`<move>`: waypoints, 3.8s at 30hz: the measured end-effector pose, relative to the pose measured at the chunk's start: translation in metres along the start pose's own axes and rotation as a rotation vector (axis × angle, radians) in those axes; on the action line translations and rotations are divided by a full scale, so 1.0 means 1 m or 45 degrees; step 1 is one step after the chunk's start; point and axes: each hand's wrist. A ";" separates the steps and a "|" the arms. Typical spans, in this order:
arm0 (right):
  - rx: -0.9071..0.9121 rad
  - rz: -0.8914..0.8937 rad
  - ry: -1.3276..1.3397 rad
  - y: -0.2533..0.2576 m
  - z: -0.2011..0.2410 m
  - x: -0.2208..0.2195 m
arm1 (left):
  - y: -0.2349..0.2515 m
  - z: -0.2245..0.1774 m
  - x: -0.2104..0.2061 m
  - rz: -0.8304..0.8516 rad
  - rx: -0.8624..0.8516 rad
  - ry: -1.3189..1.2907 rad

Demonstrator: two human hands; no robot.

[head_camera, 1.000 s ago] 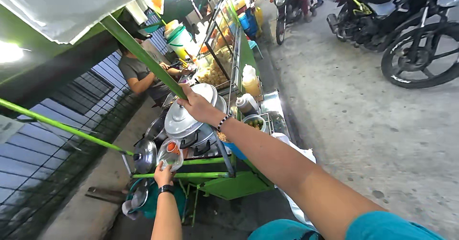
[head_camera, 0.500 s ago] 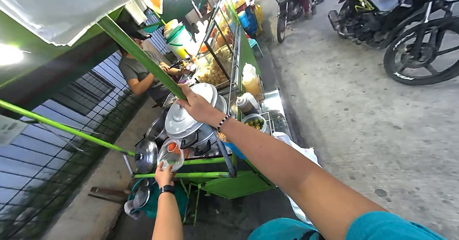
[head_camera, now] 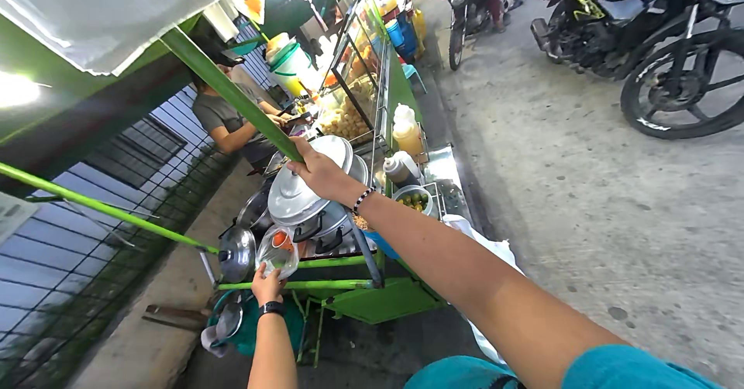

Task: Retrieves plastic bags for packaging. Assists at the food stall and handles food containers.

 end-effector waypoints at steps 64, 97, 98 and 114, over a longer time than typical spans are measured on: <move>-0.136 -0.002 -0.005 -0.006 0.001 -0.004 | 0.007 0.021 0.012 0.066 -0.055 -0.085; -0.089 -0.045 0.017 -0.005 -0.001 -0.007 | 0.006 0.022 0.013 0.114 -0.039 -0.175; -0.082 -0.043 0.019 -0.005 -0.001 -0.006 | 0.006 0.022 0.014 0.115 -0.041 -0.174; -0.094 -0.039 0.013 -0.006 0.000 -0.006 | 0.006 0.020 0.012 0.114 -0.044 -0.175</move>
Point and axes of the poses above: each hand's wrist, its own y-axis towards the middle knuckle, its own x-axis out of the back of the hand, z = x × y, and after that the axes turned 5 degrees about z, right-handed
